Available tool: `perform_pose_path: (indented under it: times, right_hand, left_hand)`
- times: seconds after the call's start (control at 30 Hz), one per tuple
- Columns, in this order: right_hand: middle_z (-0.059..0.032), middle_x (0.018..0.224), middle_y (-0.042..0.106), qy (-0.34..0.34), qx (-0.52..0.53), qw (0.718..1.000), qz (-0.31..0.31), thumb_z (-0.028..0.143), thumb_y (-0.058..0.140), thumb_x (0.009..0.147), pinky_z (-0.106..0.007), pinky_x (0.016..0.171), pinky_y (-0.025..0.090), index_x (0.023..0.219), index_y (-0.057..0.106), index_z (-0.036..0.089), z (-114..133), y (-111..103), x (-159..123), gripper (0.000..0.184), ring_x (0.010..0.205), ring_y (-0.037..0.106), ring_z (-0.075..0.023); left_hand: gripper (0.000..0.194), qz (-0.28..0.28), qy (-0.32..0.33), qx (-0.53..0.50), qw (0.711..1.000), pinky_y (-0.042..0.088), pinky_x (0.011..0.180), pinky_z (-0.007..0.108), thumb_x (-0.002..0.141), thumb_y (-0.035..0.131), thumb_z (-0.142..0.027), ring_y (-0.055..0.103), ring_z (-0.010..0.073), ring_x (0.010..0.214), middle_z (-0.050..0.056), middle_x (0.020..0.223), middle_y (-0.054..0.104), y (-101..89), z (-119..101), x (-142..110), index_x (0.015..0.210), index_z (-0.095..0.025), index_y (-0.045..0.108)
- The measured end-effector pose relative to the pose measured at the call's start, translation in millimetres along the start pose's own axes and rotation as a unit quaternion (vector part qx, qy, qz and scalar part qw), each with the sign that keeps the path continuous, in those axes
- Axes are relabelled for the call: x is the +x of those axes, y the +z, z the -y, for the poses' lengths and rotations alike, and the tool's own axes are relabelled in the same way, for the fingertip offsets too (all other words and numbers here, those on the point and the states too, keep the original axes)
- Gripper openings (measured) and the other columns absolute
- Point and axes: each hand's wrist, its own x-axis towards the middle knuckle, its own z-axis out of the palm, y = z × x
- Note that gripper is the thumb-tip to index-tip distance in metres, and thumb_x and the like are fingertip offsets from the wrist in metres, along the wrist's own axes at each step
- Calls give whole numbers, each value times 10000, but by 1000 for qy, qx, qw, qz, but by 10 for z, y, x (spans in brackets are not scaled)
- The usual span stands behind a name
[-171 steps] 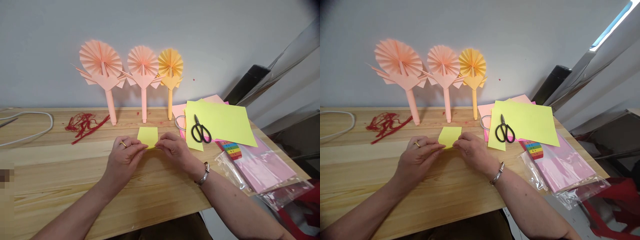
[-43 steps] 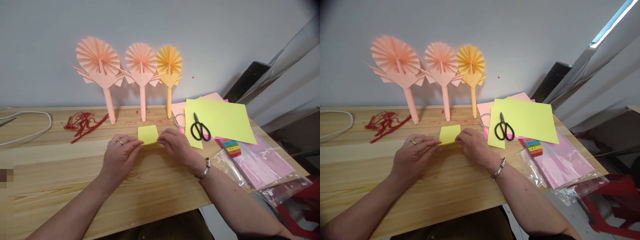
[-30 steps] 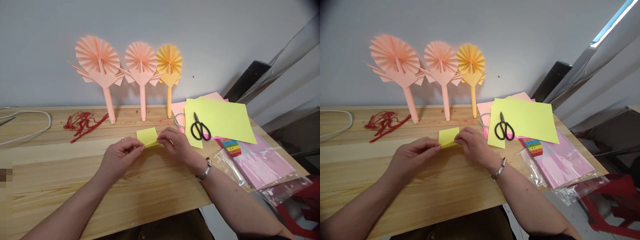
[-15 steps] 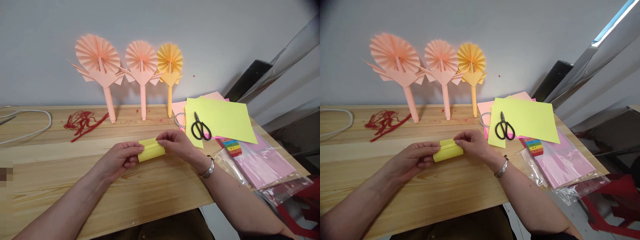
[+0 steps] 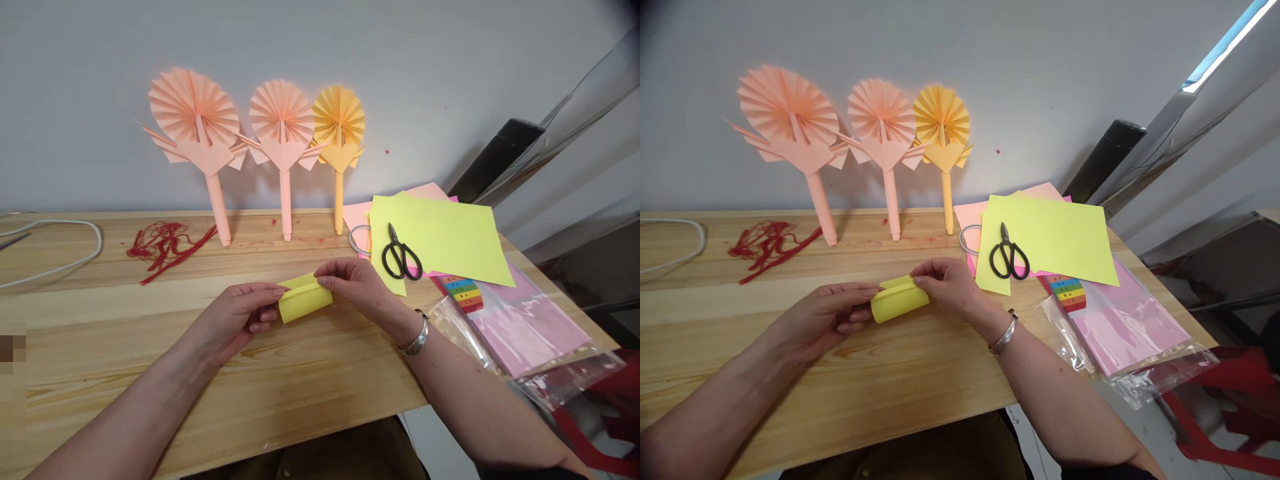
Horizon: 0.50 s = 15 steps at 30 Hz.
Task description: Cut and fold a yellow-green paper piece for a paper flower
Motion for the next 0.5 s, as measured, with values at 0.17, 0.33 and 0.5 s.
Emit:
perform_pose_path:
  times: [0.17,0.33,0.5]
  right_hand:
    - [-9,708,650,-1,-4,1000,-6,186,630,691,-247,619,463,741,654,141,-3,-6,4,72,635,565,-106]
    - [-14,744,656,-8,-17,1000,-25,200,634,695,-260,653,467,755,656,142,-30,-17,20,87,664,570,-110]
    - [-13,749,649,-14,-12,1000,-18,213,634,696,-270,669,465,763,655,144,-34,-16,18,99,673,568,-112]
  left_hand:
    - [137,9,3,12,1000,180,366,146,651,718,-194,331,34,463,0,580,487,1,-8,-1,728,-80,708]
    - [180,21,23,34,999,166,383,155,697,697,-270,317,40,473,-16,556,448,-27,4,0,688,-91,686]
    - [208,-10,29,67,997,143,396,158,673,723,-298,272,36,441,-54,465,391,-29,29,4,728,-100,696]
